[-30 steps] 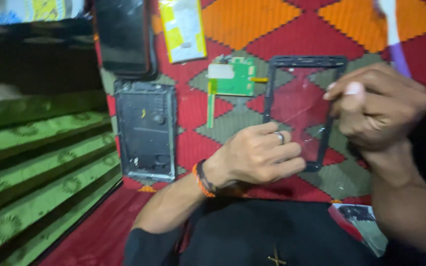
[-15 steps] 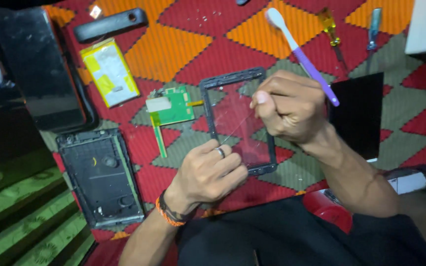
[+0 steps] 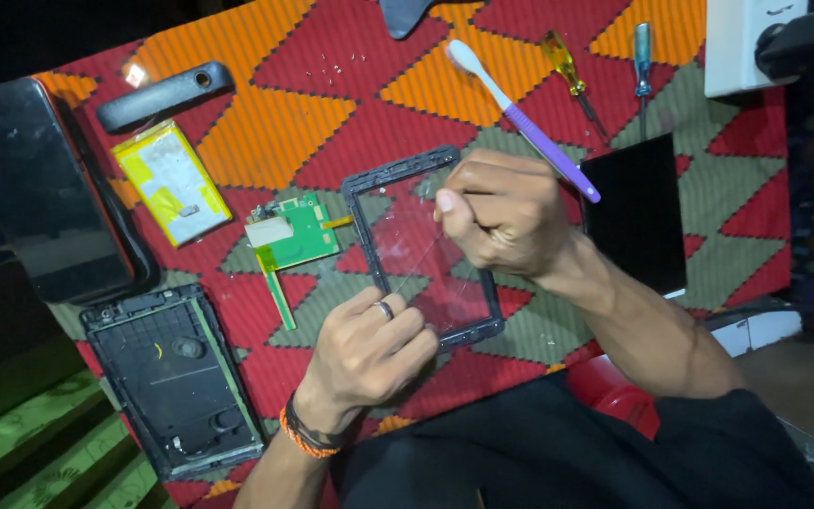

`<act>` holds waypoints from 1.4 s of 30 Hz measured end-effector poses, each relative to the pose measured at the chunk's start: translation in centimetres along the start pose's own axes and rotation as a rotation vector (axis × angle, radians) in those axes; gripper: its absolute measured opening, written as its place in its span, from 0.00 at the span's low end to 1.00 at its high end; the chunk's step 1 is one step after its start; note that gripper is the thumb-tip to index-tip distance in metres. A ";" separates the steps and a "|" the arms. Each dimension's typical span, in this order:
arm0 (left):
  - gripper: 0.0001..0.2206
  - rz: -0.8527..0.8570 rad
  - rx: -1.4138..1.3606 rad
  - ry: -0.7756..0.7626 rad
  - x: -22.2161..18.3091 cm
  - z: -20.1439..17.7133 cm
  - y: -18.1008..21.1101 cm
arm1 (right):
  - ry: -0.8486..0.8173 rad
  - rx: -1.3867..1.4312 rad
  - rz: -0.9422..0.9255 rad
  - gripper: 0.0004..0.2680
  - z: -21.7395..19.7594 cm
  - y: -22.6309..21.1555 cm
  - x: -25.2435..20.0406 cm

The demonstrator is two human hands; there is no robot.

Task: The person repairs a tablet with a cracked screen on a workbench. They use a small screwdriver on the frame, separate the broken glass from the body, lift out the motherboard, and scrape loose glass shards off the frame with a black scraper while holding the frame steady.

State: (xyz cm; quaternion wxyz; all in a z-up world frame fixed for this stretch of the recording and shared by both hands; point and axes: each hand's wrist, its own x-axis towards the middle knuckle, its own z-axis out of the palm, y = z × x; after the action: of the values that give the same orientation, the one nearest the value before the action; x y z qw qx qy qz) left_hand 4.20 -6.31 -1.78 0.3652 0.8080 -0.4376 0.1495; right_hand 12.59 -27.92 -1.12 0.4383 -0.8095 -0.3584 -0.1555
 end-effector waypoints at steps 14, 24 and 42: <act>0.09 -0.004 0.031 0.008 0.2 -0.3 0.0 | -0.013 0.016 -0.004 0.11 0.1 0.1 0.0; 0.08 -0.007 0.011 0.006 -0.4 0.1 0.0 | -0.010 0.006 -0.005 0.12 0.0 0.1 -0.1; 0.07 -0.010 -0.002 -0.007 -0.3 0.6 -0.1 | 0.001 0.031 -0.002 0.11 0.1 0.3 -0.4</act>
State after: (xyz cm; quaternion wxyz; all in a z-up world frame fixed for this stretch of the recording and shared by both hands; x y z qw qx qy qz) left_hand 4.10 -6.51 -2.38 0.3653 0.8103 -0.4348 0.1446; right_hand 12.51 -28.11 -1.52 0.4507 -0.8022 -0.3613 -0.1509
